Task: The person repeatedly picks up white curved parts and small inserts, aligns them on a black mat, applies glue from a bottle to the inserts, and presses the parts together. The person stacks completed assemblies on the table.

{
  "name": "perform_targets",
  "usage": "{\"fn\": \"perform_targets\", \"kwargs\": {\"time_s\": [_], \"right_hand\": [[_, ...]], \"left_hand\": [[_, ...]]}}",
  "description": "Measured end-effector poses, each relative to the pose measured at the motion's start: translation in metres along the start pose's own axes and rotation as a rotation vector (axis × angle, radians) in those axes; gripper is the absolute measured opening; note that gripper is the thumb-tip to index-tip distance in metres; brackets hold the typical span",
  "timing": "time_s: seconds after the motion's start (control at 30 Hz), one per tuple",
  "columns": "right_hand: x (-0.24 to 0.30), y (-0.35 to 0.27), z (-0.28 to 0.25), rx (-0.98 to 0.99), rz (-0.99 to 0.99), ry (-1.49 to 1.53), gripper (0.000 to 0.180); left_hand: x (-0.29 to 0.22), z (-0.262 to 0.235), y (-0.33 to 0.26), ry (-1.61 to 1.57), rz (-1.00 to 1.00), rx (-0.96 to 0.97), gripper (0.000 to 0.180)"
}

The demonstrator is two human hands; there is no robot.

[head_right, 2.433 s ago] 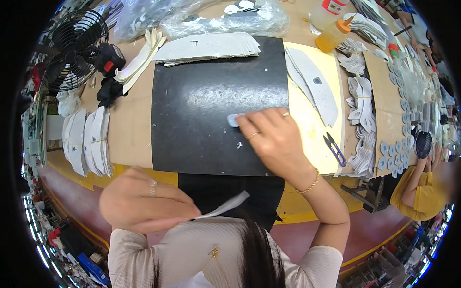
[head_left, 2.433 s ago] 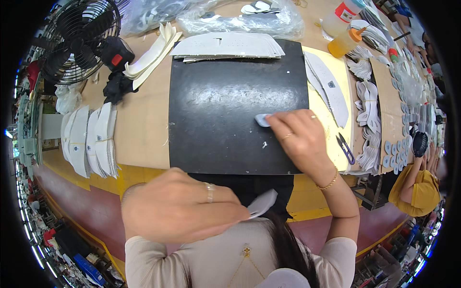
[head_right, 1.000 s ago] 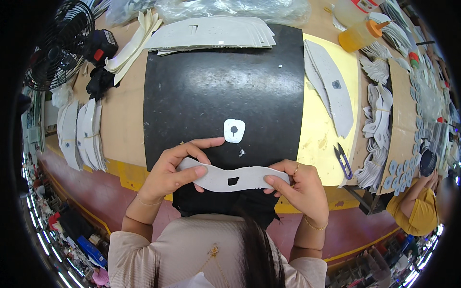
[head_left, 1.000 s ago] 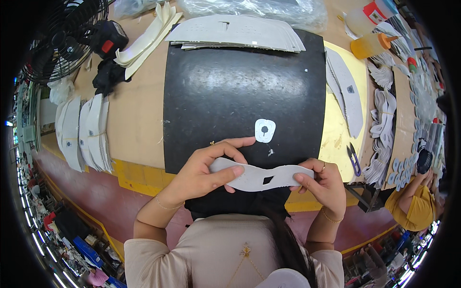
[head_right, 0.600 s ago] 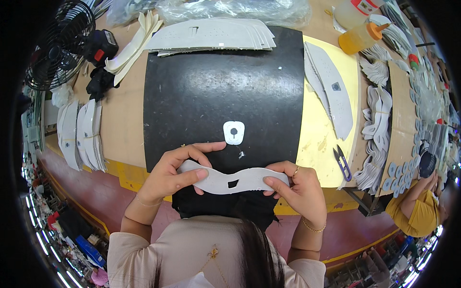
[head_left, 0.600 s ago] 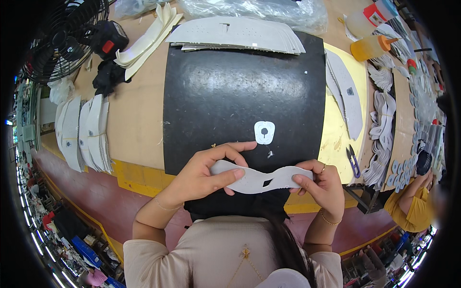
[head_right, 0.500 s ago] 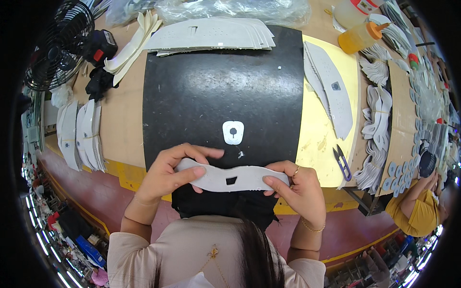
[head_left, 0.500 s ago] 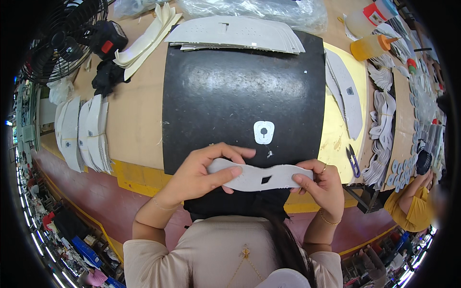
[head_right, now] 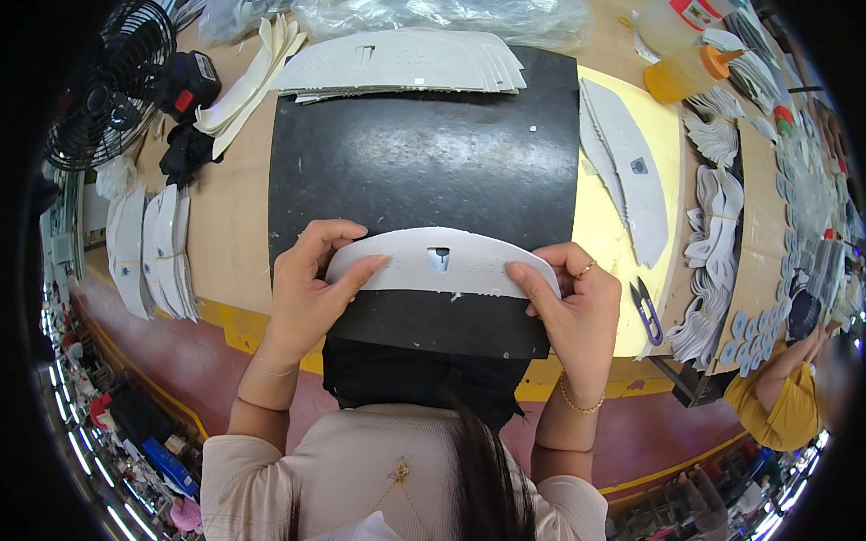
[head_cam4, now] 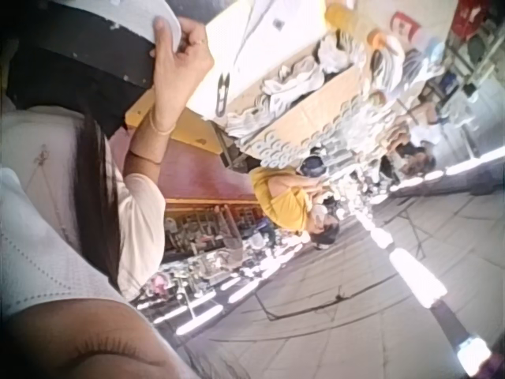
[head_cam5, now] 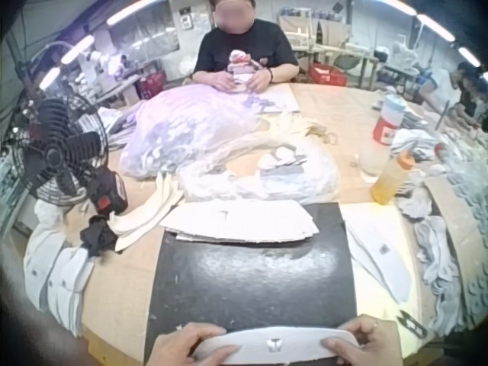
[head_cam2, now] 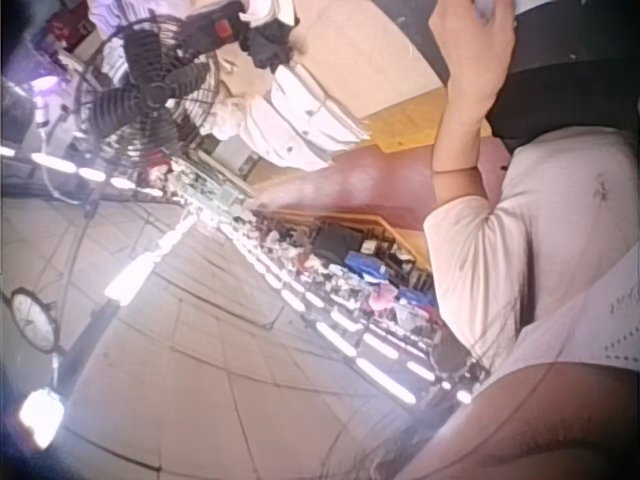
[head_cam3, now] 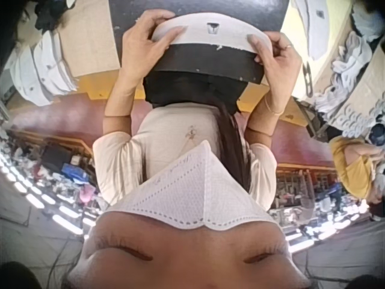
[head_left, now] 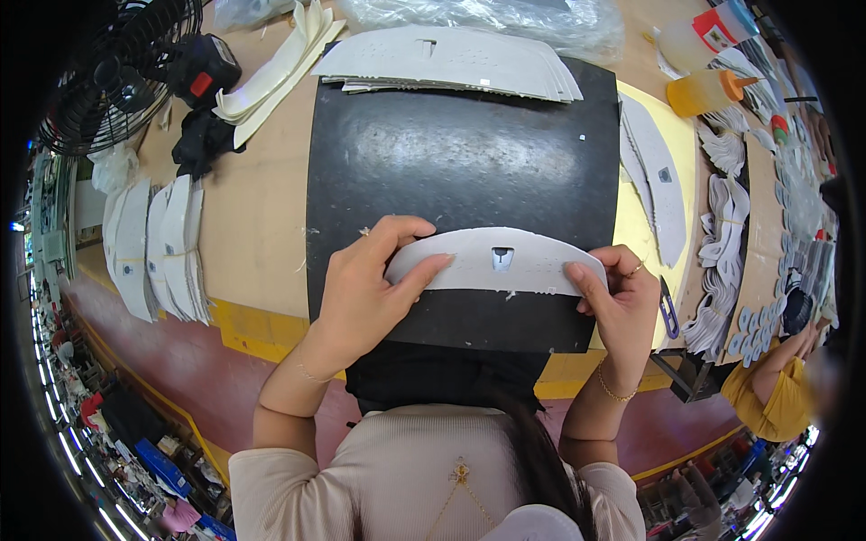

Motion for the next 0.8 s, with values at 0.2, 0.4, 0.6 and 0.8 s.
{"fn": "perform_targets", "kwargs": {"time_s": [0.2, 0.4, 0.6, 0.8], "right_hand": [[-0.005, 0.003, 0.000, 0.016, 0.039, -0.019, 0.020], [-0.006, 0.005, 0.000, 0.025, 0.063, -0.011, 0.020], [-0.008, 0.006, 0.000, 0.036, 0.073, -0.036, 0.020], [-0.008, 0.006, -0.001, 0.035, 0.078, -0.049, 0.020]], "left_hand": [[0.004, 0.001, 0.003, 0.019, 0.034, -0.020, 0.030], [0.010, 0.002, 0.009, -0.008, -0.032, 0.023, 0.033], [0.013, 0.004, 0.010, 0.003, -0.046, 0.026, 0.033], [0.011, 0.004, 0.011, 0.029, -0.055, 0.032, 0.034]]}}
Point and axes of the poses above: each hand's wrist, its own y-axis towards the middle knuckle, its own z-axis out of the palm, x = y × z, the point moved 9 cm from there along y, towards the middle knuckle, and after that the axes turned 10 degrees about -z, right-handed, at the moved point
